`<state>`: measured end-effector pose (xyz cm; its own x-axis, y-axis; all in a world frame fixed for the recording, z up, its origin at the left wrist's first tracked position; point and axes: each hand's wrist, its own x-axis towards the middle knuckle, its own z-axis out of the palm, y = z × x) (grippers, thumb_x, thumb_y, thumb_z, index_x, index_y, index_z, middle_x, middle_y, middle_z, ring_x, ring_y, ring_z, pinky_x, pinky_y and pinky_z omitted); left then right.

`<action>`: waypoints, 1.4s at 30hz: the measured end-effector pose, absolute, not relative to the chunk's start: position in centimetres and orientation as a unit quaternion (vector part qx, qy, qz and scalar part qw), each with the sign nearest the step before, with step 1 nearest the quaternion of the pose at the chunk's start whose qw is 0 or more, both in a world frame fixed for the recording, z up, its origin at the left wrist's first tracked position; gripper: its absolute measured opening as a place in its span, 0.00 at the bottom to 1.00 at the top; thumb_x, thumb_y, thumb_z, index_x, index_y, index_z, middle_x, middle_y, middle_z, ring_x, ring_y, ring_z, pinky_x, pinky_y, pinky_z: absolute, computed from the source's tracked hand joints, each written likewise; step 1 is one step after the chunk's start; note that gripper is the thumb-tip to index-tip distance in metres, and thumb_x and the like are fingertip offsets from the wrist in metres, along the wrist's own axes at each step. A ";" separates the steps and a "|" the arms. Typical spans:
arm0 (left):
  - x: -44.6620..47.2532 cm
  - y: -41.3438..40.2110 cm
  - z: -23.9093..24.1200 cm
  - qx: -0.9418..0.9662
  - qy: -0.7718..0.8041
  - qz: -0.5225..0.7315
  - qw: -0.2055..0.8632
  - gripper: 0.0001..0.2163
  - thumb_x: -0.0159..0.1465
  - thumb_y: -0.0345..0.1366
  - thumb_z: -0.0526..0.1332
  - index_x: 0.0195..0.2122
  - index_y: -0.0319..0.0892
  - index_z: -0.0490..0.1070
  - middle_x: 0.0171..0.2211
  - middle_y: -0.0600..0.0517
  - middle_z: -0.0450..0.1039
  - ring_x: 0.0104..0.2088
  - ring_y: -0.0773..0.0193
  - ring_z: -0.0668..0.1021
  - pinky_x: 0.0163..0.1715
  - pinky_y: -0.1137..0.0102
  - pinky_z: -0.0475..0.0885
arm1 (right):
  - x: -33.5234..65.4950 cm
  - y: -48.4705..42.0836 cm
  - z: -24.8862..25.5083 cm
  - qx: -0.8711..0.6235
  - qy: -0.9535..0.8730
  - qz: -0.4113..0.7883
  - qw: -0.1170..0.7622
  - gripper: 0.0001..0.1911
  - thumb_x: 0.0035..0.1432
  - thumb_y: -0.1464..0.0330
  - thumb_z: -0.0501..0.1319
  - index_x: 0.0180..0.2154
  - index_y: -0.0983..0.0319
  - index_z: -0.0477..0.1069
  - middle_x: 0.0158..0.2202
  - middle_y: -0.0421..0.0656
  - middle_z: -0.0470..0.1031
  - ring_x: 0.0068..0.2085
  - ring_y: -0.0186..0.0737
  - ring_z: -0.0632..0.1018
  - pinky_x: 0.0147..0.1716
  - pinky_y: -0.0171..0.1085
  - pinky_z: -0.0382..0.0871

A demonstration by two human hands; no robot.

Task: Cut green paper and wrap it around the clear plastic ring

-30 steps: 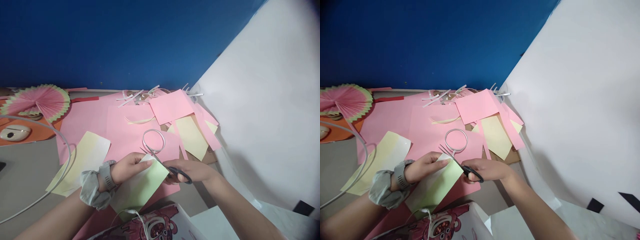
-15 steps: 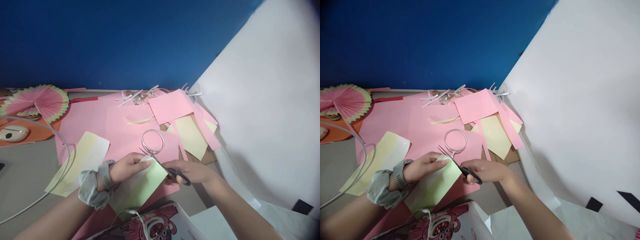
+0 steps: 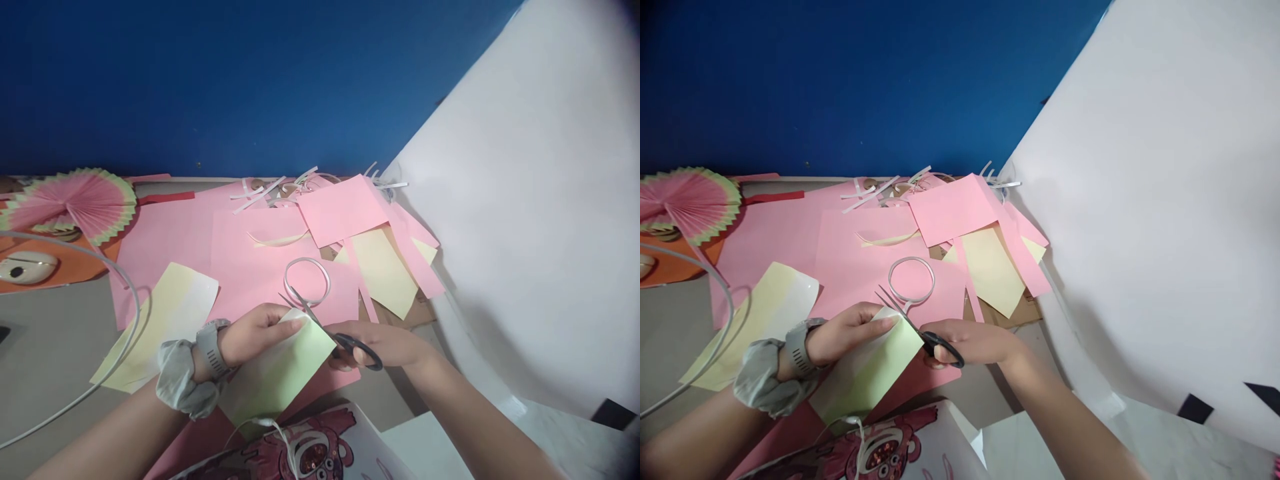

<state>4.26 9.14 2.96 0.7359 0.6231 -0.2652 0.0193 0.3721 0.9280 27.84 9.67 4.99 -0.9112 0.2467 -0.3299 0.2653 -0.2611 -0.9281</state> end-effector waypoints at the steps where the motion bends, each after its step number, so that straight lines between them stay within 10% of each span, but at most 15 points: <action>1: 4.3 9.1 2.9 0.526 0.306 0.196 0.769 0.17 0.64 0.46 0.54 0.32 0.36 0.72 0.29 0.54 0.70 0.29 0.69 0.69 0.32 0.74 0.66 | 27.8 9.6 4.9 0.211 0.607 -0.766 0.004 0.32 0.53 0.40 0.47 0.38 0.64 0.59 0.28 0.37 0.54 0.28 0.31 0.57 0.26 0.33 0.53; 42: 4.2 9.1 3.4 0.458 0.318 0.190 0.808 0.16 0.62 0.46 0.56 0.29 0.37 0.73 0.27 0.54 0.72 0.28 0.68 0.71 0.31 0.73 0.67 | 27.8 9.3 4.3 0.226 0.592 -0.773 -0.010 0.36 0.51 0.39 0.49 0.40 0.65 0.61 0.28 0.38 0.56 0.27 0.30 0.58 0.23 0.31 0.52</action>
<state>4.22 9.08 3.42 0.7264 0.5973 -0.3399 -0.0157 0.5089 0.8607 27.84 9.29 4.25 -0.8973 0.2841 -0.3379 0.2523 -0.2981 -0.9206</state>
